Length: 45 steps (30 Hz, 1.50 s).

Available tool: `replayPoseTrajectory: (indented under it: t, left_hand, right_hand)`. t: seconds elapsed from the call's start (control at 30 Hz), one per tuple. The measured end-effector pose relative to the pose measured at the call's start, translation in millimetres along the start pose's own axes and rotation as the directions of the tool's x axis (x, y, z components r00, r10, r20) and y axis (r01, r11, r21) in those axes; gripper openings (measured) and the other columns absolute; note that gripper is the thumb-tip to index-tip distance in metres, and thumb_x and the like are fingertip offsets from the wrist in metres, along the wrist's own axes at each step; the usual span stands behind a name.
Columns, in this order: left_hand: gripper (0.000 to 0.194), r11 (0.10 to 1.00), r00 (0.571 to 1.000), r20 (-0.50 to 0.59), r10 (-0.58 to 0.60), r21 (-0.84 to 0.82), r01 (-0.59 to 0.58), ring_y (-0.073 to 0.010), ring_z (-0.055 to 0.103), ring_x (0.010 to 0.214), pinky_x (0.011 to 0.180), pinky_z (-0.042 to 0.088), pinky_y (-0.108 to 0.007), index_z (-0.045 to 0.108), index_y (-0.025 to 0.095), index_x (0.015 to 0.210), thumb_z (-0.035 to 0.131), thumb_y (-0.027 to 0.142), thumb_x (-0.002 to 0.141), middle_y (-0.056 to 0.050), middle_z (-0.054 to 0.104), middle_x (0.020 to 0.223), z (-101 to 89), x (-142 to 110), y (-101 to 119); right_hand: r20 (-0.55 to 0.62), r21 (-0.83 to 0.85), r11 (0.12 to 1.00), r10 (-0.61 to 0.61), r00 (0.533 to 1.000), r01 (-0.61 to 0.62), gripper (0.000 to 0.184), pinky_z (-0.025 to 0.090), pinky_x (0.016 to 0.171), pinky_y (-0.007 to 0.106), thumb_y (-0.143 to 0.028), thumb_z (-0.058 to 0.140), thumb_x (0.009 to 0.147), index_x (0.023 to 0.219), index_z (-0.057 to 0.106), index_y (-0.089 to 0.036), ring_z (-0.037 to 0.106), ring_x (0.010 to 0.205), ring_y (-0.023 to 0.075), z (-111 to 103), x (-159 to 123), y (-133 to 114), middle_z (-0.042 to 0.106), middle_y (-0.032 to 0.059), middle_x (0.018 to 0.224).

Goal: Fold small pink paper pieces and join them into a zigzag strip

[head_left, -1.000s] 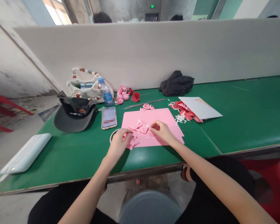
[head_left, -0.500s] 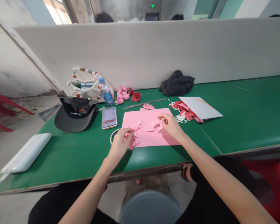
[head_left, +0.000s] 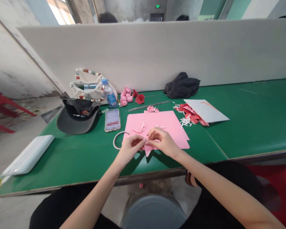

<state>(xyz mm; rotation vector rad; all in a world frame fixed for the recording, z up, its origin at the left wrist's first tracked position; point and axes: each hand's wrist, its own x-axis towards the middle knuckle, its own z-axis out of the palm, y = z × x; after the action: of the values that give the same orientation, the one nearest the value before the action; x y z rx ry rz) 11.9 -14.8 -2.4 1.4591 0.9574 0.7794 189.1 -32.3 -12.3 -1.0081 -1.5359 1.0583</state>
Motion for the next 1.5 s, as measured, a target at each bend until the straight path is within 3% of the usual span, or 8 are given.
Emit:
replayPoseTrajectory:
  t: [0.23, 0.43, 0.6, 0.97, 1.1, 1.27, 1.5]
  left_hand:
    - [0.029, 0.994, 0.997, 0.003, -0.076, -0.082, 0.076, -0.0151, 0.065, 0.07, 0.066, 0.052, -0.024, 0.068, 0.013, 0.084, 0.074, 0.037, 0.07, -0.005, 0.071, 0.08, 0.0, -1.9, 4.1]
    - [0.028, 0.994, 0.998, -0.05, -0.041, -0.105, 0.036, -0.0151, 0.064, 0.072, 0.069, 0.052, -0.025, 0.067, 0.013, 0.081, 0.074, 0.037, 0.069, -0.004, 0.069, 0.077, 1.5, 0.1, -2.3]
    - [0.027, 0.999, 0.998, -0.056, -0.003, -0.055, 0.0, -0.0142, 0.063, 0.067, 0.063, 0.052, -0.023, 0.066, 0.014, 0.08, 0.072, 0.039, 0.07, -0.001, 0.067, 0.074, 4.2, -0.1, -2.4]
    - [0.025, 0.999, 0.998, -0.046, 0.037, 0.01, -0.037, -0.0149, 0.063, 0.073, 0.069, 0.051, -0.024, 0.067, 0.013, 0.085, 0.069, 0.035, 0.074, -0.004, 0.067, 0.08, 3.3, 0.6, -9.5]
    - [0.026, 0.999, 0.997, -0.07, 0.035, 0.002, -0.035, -0.0163, 0.064, 0.072, 0.068, 0.051, -0.026, 0.067, 0.012, 0.083, 0.071, 0.034, 0.071, -0.006, 0.068, 0.079, 3.5, 1.2, -11.2]
    - [0.025, 1.0, 0.995, -0.091, 0.031, 0.009, -0.03, -0.0164, 0.064, 0.072, 0.069, 0.051, -0.026, 0.067, 0.011, 0.082, 0.071, 0.033, 0.071, -0.006, 0.069, 0.079, 6.4, 2.3, -12.4]
    - [0.024, 0.998, 0.997, -0.059, 0.041, 0.046, -0.038, -0.0158, 0.064, 0.07, 0.069, 0.051, -0.026, 0.068, 0.012, 0.081, 0.069, 0.034, 0.073, -0.005, 0.068, 0.076, 5.2, 1.7, -10.6]
  right_hand:
    - [-0.1, -0.172, 0.975, -0.163, 0.982, 0.144, 0.009, 0.053, 0.073, 0.03, -0.03, 0.065, 0.08, 0.078, 0.065, -0.021, 0.061, 0.083, 0.0168, -0.3, -2.3, -4.0, 0.059, 0.0037, 0.086]
    - [-0.11, -0.321, 0.925, -0.249, 0.962, 0.203, 0.007, 0.051, 0.08, 0.032, -0.022, 0.062, 0.083, 0.082, 0.069, -0.021, 0.062, 0.088, 0.0176, 0.1, -2.5, -5.0, 0.064, 0.0047, 0.088]
    - [-0.099, -0.35, 0.919, -0.227, 0.969, 0.179, 0.006, 0.052, 0.076, 0.028, -0.017, 0.063, 0.081, 0.079, 0.069, -0.019, 0.063, 0.085, 0.0162, -0.5, -1.0, -3.7, 0.066, 0.0045, 0.087]
    - [-0.084, -0.45, 0.859, -0.313, 0.946, 0.245, 0.006, 0.053, 0.077, 0.029, -0.015, 0.064, 0.081, 0.079, 0.068, -0.018, 0.064, 0.084, 0.0165, 2.2, -3.4, -4.3, 0.066, 0.0048, 0.085]
    - [-0.023, -0.486, 0.823, -0.347, 0.938, 0.293, 0.008, 0.053, 0.079, 0.03, -0.018, 0.059, 0.085, 0.083, 0.067, -0.019, 0.063, 0.086, 0.0169, 0.9, -4.5, -2.8, 0.065, 0.0054, 0.088]
    - [0.133, -0.538, 0.766, -0.334, 0.933, 0.351, 0.016, 0.052, 0.08, 0.031, -0.015, 0.048, 0.091, 0.091, 0.064, -0.017, 0.061, 0.088, 0.017, -1.9, -5.5, -3.6, 0.062, 0.0077, 0.094]
    - [0.112, -0.431, 0.86, -0.249, 0.962, 0.273, 0.012, 0.05, 0.082, 0.03, -0.017, 0.053, 0.089, 0.086, 0.065, -0.018, 0.061, 0.089, 0.0162, -7.7, -1.7, -2.6, 0.063, 0.0055, 0.092]
